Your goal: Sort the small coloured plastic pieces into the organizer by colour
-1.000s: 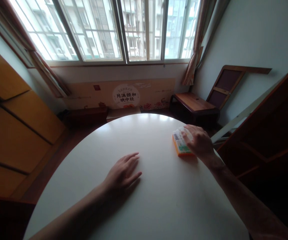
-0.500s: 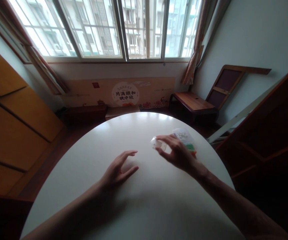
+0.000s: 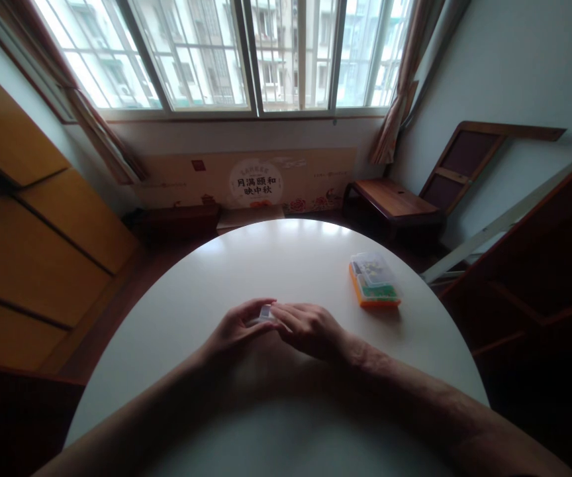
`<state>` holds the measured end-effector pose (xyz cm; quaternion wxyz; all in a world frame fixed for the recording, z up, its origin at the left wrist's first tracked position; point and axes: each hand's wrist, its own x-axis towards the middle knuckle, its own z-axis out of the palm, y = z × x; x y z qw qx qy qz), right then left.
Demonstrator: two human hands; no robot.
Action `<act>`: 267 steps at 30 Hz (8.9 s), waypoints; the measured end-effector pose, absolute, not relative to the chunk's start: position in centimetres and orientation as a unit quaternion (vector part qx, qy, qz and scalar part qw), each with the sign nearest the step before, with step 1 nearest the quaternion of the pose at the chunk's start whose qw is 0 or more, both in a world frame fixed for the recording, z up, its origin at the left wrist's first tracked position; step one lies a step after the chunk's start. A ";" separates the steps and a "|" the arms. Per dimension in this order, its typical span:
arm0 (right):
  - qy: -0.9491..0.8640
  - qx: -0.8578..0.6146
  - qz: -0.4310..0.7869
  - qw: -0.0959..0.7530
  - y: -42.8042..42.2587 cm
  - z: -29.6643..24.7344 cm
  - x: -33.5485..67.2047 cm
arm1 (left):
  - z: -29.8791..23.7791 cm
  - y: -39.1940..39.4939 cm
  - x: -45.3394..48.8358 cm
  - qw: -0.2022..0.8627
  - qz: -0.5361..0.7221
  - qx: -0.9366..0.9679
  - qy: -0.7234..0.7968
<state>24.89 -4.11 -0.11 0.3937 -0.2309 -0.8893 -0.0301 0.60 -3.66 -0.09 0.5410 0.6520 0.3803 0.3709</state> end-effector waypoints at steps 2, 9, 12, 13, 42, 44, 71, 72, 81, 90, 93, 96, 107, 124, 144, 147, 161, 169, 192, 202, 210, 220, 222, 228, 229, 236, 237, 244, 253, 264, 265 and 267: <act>-0.891 -0.229 -0.031 0.392 -4.2 -0.1 25.1 | -0.2 -3.8 0.7 0.559 0.372 0.641 0.372; -0.888 -0.251 0.002 0.384 -4.3 -0.2 25.8 | 0.5 -4.5 1.1 0.524 0.392 0.669 0.353; -0.891 -0.248 -0.005 0.380 -4.2 -0.4 25.6 | 0.5 -4.4 1.3 0.536 0.387 0.654 0.368; -0.891 -0.246 -0.009 0.380 -4.2 -0.4 25.5 | 0.4 -4.3 1.3 0.536 0.388 0.650 0.373; -0.832 -0.386 0.191 0.350 -1.3 0.9 28.9 | 4.8 0.1 -0.5 0.083 0.194 0.957 0.201; -0.827 -0.387 0.194 0.358 -1.4 0.9 28.9 | 5.6 0.5 -0.2 0.109 0.166 0.960 0.199; -0.834 -0.382 -0.002 0.399 1.3 5.2 26.4 | 1.1 -1.6 -11.9 0.215 0.337 0.710 0.580; -0.826 -0.401 -0.025 0.396 1.3 5.3 28.2 | 0.8 -1.6 -12.6 0.207 0.344 0.705 0.584; -0.694 -0.657 -0.132 0.262 1.0 2.6 41.7 | -0.1 -0.5 -15.1 0.107 0.293 0.715 0.626; -0.704 -0.652 -0.118 0.256 0.5 1.3 41.3 | -0.2 -0.1 -15.2 0.104 0.296 0.715 0.625; -0.718 -0.623 -0.130 0.281 0.7 1.6 41.5 | 0.0 0.2 -14.8 0.110 0.294 0.720 0.619; -0.730 -0.589 -0.137 0.318 0.4 2.7 41.0 | 0.1 0.9 -14.0 0.116 0.292 0.732 0.604; -0.865 -0.374 0.048 0.332 -3.0 4.0 33.1 | 0.4 3.0 -8.3 0.117 0.294 0.764 0.562; -0.876 -0.277 0.129 0.373 -3.1 1.9 27.8 | 2.5 -2.8 1.4 0.361 0.343 0.783 0.373; -0.913 -0.226 -0.025 0.339 -1.7 0.8 26.8 | 1.6 -2.9 2.0 0.471 0.405 0.701 0.350; -0.912 -0.221 -0.020 0.345 -1.4 0.9 26.9 | 2.1 -3.0 2.1 0.468 0.413 0.697 0.354; -0.907 -0.223 -0.044 0.355 -1.1 0.8 26.5 | 2.2 -2.6 2.1 0.451 0.413 0.711 0.347; -0.905 -0.215 -0.072 0.361 -1.0 0.6 26.5 | 1.6 -2.4 1.9 0.449 0.400 0.720 0.347; -0.898 -0.315 0.017 0.307 0.4 2.0 29.1 | 0.6 0.1 -1.4 0.282 0.400 0.800 0.347; -0.888 -0.316 0.011 0.333 0.5 1.9 30.2 | 3.3 1.5 -2.3 0.076 0.291 0.916 0.266; -0.898 -0.237 -0.010 0.371 0.0 1.9 31.3 | 6.0 0.3 -2.3 0.087 0.222 0.949 0.205; -0.924 -0.143 -0.084 0.345 -0.5 2.7 32.3 | 7.4 -1.1 -1.7 0.174 0.211 0.938 0.212; -0.923 -0.138 -0.101 0.346 -0.6 2.7 32.4 | 7.2 -1.1 -1.9 0.171 0.198 0.939 0.222; -0.893 -0.186 -0.087 0.400 -0.4 2.8 31.5 | 5.3 -0.1 -2.7 0.074 0.240 0.938 0.239; -0.879 -0.216 -0.069 0.420 -0.2 2.8 31.0 | 4.8 0.0 -2.5 0.049 0.265 0.929 0.255; -0.797 -0.434 0.098 0.408 4.8 2.5 27.7 | 1.8 -0.1 -0.2 0.092 0.361 0.824 0.428; -0.802 -0.438 0.117 0.388 5.7 2.5 27.5 | 1.6 -0.3 -0.2 0.087 0.356 0.818 0.443; -0.820 -0.434 0.172 0.330 9.5 1.4 27.0 | 1.5 -0.4 -3.0 -0.031 0.324 0.809 0.490; -0.818 -0.444 0.182 0.318 9.7 0.3 26.2 | 0.4 0.6 -4.0 -0.021 0.299 0.823 0.482; -0.813 -0.470 -0.006 0.345 5.1 4.6 36.5 | 0.1 0.5 -3.5 -0.051 0.298 0.817 0.490; -0.809 -0.487 -0.015 0.328 4.8 4.8 38.5 | 0.2 0.4 -3.4 -0.054 0.301 0.816 0.490; -0.801 -0.521 -0.030 0.294 4.6 4.6 42.3 | 0.4 0.4 -3.0 -0.061 0.310 0.814 0.488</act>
